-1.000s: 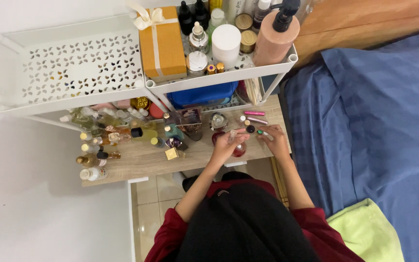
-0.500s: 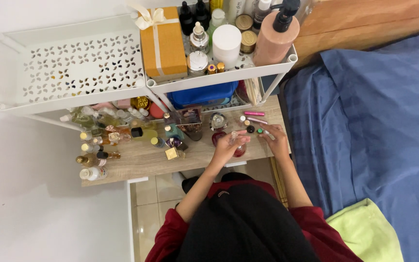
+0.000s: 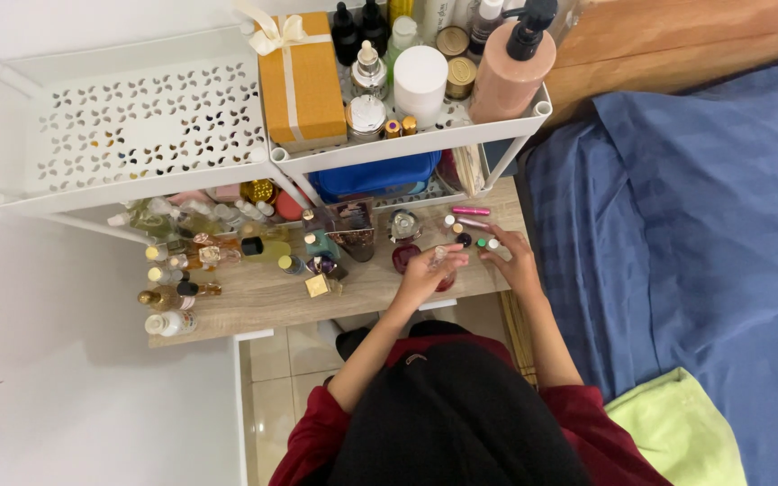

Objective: The person organizes various cosmetic bottles and containers on a white plastic shelf unit and a wooden table. They move items between the shelves and the table surface, arranging them by type. Finally, the person uses a green cloth to wipe the top shelf of the unit.

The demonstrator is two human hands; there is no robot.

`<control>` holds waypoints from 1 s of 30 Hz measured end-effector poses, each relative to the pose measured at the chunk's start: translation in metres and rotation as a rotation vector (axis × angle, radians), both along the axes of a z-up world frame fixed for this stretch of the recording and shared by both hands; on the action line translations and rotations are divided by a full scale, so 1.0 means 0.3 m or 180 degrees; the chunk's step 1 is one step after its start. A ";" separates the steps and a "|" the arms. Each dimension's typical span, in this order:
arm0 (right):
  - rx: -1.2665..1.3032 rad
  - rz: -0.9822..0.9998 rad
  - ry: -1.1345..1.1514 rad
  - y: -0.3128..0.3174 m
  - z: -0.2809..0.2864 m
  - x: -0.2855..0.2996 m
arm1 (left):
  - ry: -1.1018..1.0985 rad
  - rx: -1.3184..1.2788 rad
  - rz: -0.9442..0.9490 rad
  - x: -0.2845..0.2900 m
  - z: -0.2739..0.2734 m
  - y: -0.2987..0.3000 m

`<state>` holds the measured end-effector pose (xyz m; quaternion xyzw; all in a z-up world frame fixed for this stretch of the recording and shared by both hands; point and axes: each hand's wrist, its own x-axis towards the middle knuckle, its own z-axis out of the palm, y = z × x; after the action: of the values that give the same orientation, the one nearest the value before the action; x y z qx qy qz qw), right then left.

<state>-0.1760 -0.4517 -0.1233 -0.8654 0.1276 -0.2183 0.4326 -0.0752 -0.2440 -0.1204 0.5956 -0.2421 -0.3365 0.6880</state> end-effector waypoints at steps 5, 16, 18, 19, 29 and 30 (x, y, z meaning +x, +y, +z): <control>-0.0684 -0.0066 -0.0240 0.067 0.229 -0.037 | 0.0139 -0.0164 -0.0113 -0.015 0.020 0.004; 0.0389 0.0065 -0.0140 0.204 0.346 -0.137 | -0.1149 0.0343 -0.0473 -0.078 0.136 -0.014; 0.0254 -0.0084 -0.0435 0.159 0.325 -0.150 | -0.1398 0.1187 -0.0472 -0.059 0.312 -0.004; 0.0255 -0.0082 -0.0432 0.137 0.323 -0.155 | -0.1395 0.1188 -0.0470 -0.049 0.273 0.013; 0.0207 -0.0534 -0.0175 0.047 0.071 -0.114 | -0.0999 0.0598 -0.0006 -0.007 0.214 0.134; 0.0280 -0.0495 -0.0214 0.050 0.058 -0.107 | -0.0792 0.0726 -0.0032 -0.009 0.228 0.139</control>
<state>-0.2082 -0.4367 -0.1060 -0.8252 0.1893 -0.2743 0.4559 -0.0779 -0.2024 -0.0520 0.7057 -0.2887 -0.2889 0.5790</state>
